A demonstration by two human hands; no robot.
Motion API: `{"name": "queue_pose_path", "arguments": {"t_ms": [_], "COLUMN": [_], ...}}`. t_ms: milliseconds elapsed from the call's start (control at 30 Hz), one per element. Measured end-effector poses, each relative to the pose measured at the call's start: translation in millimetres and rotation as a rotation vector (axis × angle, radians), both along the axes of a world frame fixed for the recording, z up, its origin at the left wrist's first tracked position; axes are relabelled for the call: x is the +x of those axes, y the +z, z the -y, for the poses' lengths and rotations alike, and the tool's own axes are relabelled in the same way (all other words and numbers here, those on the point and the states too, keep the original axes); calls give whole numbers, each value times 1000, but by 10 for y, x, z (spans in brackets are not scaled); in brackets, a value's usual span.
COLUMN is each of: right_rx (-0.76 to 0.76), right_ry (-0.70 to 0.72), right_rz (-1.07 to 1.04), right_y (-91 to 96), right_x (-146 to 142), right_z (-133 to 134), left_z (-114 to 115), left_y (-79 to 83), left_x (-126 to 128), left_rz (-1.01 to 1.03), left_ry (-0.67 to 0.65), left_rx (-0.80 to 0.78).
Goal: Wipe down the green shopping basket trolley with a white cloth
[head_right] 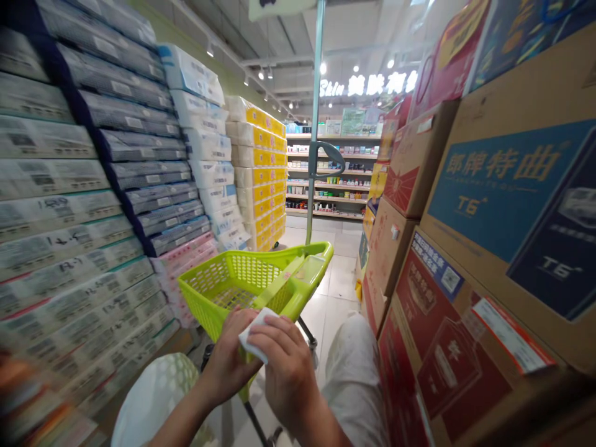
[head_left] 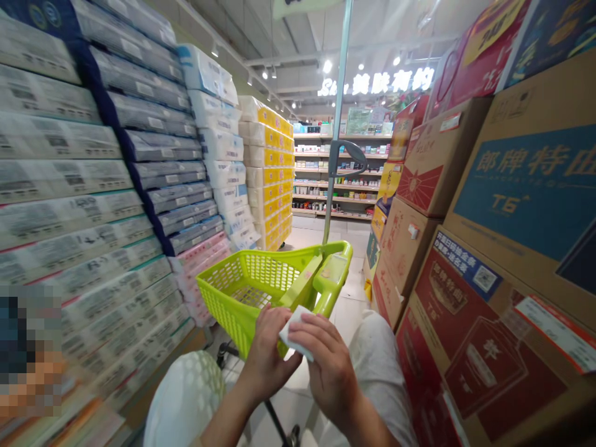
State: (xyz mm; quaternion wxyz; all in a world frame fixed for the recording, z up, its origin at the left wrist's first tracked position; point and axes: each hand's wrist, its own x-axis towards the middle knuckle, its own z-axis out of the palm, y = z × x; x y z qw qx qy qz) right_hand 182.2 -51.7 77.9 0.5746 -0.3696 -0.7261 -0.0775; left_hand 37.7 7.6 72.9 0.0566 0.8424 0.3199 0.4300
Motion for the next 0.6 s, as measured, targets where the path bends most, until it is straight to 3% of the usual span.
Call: {"name": "queue_pose_path", "arguments": {"t_ms": [167, 367, 533, 600], "right_rx": [12, 13, -8, -36], "right_ry": [-162, 7, -134, -119], "right_rz": [-207, -3, -177, -152], "right_y": [-25, -25, 16, 45], "right_x": [186, 26, 226, 229], "right_z": [-26, 113, 48, 78], "left_z": [102, 178, 273, 314], "left_y": [93, 108, 104, 102], "left_x": [-23, -69, -103, -114], "left_rz": [-16, -14, -25, -14], "left_ry": [26, -19, 12, 13], "left_rx": [-36, -37, -66, -65]}}
